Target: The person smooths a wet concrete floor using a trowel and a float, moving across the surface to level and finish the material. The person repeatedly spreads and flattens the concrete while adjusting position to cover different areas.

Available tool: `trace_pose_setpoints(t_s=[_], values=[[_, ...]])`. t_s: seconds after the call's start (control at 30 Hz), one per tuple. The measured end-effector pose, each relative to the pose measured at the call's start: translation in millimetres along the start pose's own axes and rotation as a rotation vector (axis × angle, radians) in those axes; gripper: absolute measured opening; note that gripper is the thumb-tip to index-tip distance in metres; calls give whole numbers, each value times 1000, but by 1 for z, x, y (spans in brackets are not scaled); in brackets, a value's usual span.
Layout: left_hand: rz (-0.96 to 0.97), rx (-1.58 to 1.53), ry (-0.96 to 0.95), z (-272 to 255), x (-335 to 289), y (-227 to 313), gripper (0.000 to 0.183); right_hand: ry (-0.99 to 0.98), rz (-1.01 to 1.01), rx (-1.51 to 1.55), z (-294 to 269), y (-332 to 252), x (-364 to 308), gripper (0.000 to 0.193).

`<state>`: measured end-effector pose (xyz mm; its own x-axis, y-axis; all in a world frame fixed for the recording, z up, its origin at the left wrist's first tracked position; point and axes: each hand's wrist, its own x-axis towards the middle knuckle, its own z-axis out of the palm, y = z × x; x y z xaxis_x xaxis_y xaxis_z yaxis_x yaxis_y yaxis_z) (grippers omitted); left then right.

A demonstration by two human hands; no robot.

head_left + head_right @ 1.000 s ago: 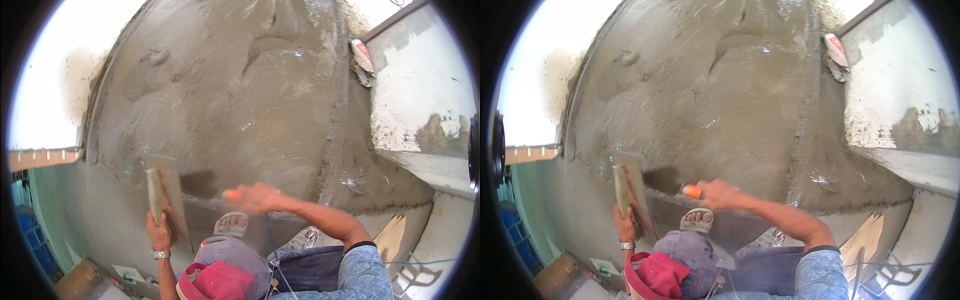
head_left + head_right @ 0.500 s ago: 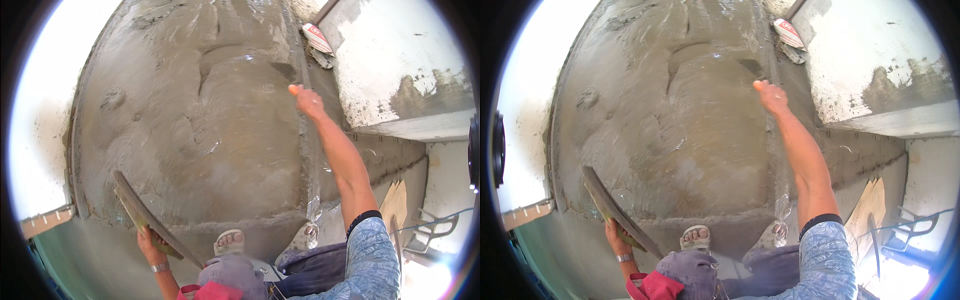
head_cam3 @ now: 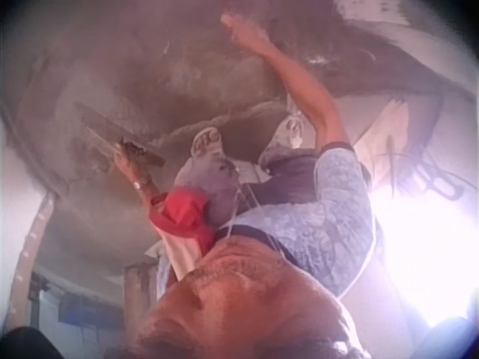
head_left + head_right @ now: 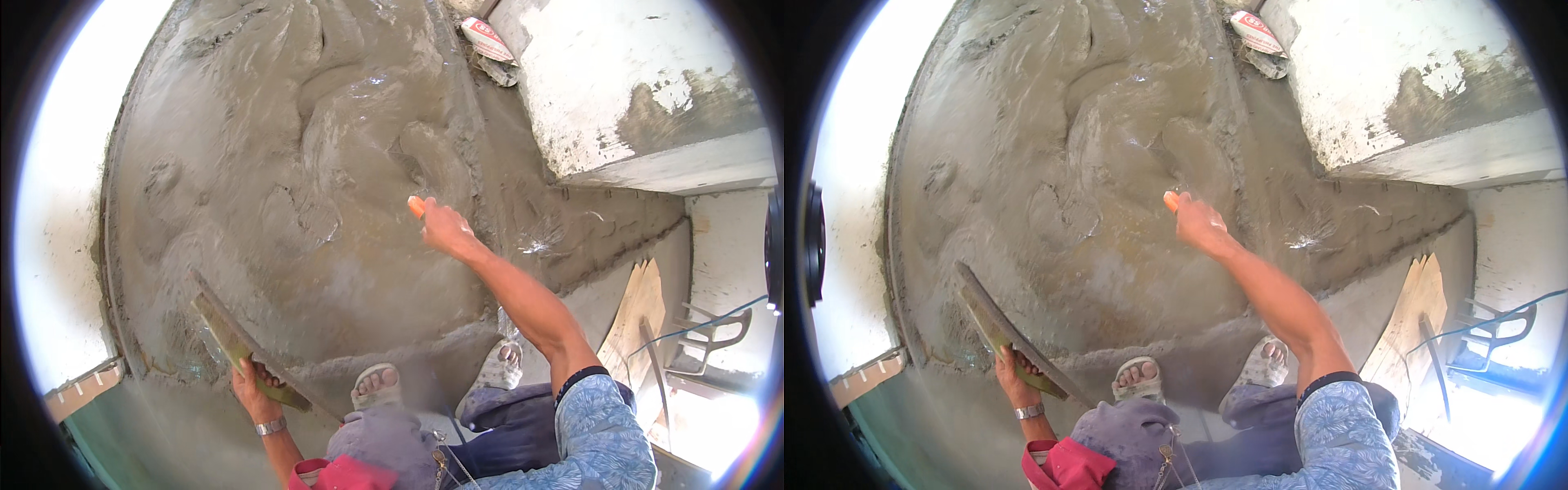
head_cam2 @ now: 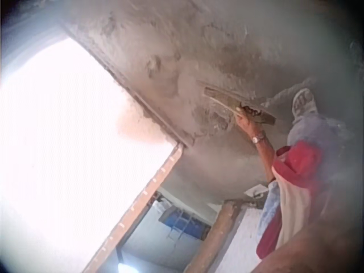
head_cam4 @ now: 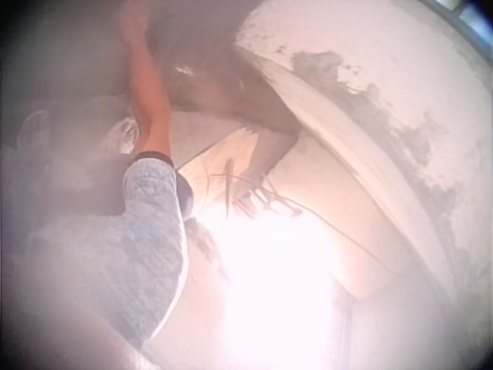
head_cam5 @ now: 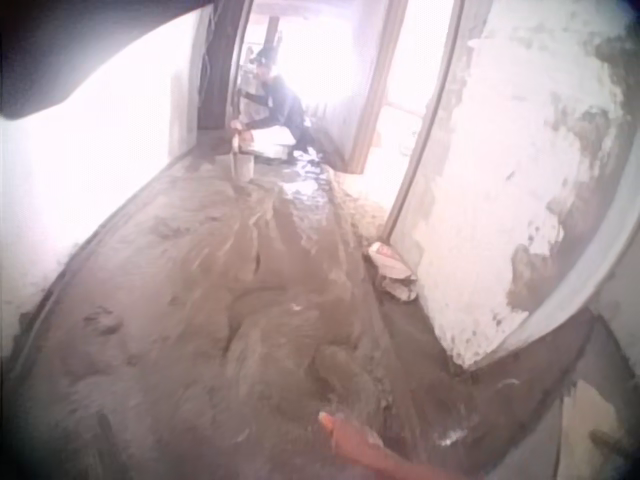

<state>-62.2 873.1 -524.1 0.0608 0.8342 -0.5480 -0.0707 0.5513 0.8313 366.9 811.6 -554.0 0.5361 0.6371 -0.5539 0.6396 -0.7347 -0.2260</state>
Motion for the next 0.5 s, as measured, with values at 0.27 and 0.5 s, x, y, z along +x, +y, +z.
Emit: trace_pose_setpoints(t_s=[0.27,0.5], values=[[29,60,-30,-10,1,4,32,-77,-48,-41,16,-31,-53,22],[40,69,-24,-8,-11,2,31,-54,-76,103,61,-27,-78,30]])
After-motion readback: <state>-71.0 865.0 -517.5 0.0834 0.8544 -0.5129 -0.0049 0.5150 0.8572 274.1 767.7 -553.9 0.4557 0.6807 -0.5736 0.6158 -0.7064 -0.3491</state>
